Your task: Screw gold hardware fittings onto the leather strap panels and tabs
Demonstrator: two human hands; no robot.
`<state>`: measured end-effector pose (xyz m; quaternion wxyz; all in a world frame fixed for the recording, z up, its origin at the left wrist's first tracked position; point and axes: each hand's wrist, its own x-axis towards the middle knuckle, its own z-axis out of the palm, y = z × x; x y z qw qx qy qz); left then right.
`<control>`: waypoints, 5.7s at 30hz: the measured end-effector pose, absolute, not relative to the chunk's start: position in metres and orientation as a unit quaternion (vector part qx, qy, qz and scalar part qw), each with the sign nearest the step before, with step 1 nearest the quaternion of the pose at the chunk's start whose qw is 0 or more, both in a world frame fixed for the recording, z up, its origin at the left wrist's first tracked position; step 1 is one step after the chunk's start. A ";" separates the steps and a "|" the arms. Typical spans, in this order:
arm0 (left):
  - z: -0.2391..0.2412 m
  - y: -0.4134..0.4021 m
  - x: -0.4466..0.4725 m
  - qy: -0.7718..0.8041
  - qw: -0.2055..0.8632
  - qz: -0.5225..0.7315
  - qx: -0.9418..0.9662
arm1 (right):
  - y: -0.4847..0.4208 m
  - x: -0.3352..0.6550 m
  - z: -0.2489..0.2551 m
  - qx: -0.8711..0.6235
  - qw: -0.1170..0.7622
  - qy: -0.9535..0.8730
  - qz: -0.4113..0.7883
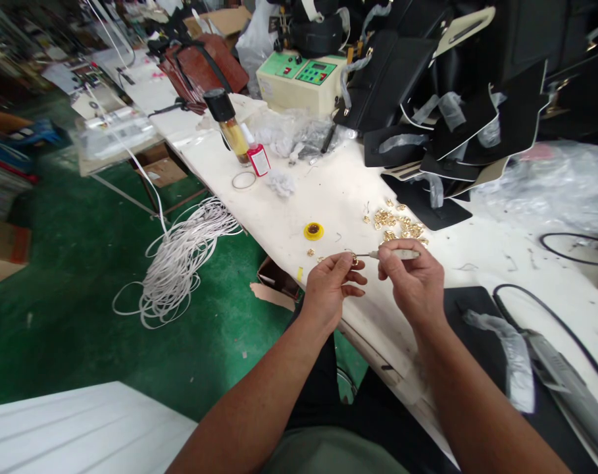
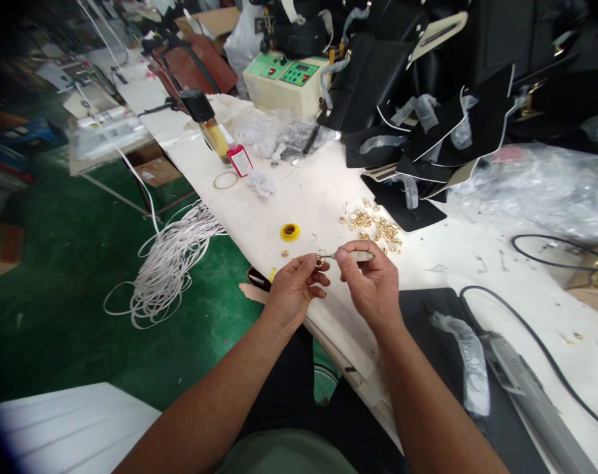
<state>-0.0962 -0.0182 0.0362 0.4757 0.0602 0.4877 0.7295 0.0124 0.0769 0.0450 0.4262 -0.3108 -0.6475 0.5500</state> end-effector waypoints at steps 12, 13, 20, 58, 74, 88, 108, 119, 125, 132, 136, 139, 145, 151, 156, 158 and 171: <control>0.038 -0.020 -0.095 0.499 0.468 0.726 0.070 | 0.077 0.010 0.049 -0.315 0.418 -0.633 0.570; 0.039 -0.020 -0.095 0.499 0.468 0.726 0.069 | 0.077 0.011 0.049 -0.314 0.418 -0.632 0.572; 0.039 -0.021 -0.095 0.525 0.435 0.727 0.080 | 0.079 0.014 0.047 -0.312 0.400 -0.660 0.554; 0.052 0.014 -0.194 0.762 0.072 0.064 0.640 | 0.124 0.018 0.031 -0.379 0.524 -0.403 0.648; 0.032 0.088 -0.135 0.716 0.123 0.092 0.681 | 0.128 0.021 0.033 -0.372 0.538 -0.362 0.664; 0.022 0.102 -0.135 0.719 0.156 0.170 0.656 | 0.125 0.023 0.035 -0.370 0.546 -0.368 0.656; 0.019 0.105 -0.143 0.695 0.160 0.151 0.685 | 0.142 0.007 0.041 -0.353 0.578 -0.363 0.641; 0.018 0.109 -0.137 0.713 0.160 0.160 0.664 | 0.140 0.007 0.037 -0.369 0.550 -0.384 0.644; 0.019 0.108 -0.134 0.712 0.165 0.171 0.661 | 0.140 0.007 0.036 -0.373 0.548 -0.383 0.643; 0.025 0.103 -0.135 0.719 0.173 0.204 0.642 | 0.138 0.008 0.036 -0.365 0.551 -0.384 0.644; 0.034 0.093 -0.147 0.722 0.174 0.263 0.616 | 0.139 0.011 0.037 -0.364 0.559 -0.378 0.642; 0.042 0.079 -0.173 0.699 0.206 0.390 0.563 | 0.137 0.006 0.038 -0.367 0.558 -0.394 0.632; 0.043 0.025 -0.245 0.692 0.281 0.578 0.330 | 0.118 -0.037 0.036 -0.375 0.396 -0.580 0.605; 0.021 -0.019 -0.255 0.704 0.286 0.593 0.268 | 0.109 -0.080 0.022 -0.369 0.255 -0.698 0.558; 0.010 -0.020 -0.247 0.721 0.271 0.579 0.268 | 0.113 -0.093 0.013 -0.336 0.247 -0.750 0.513; 0.009 -0.017 -0.247 0.728 0.260 0.570 0.276 | 0.116 -0.094 0.010 -0.320 0.260 -0.782 0.466; 0.015 0.011 -0.251 0.737 0.230 0.539 0.336 | 0.115 -0.088 0.020 -0.357 0.185 -0.759 0.512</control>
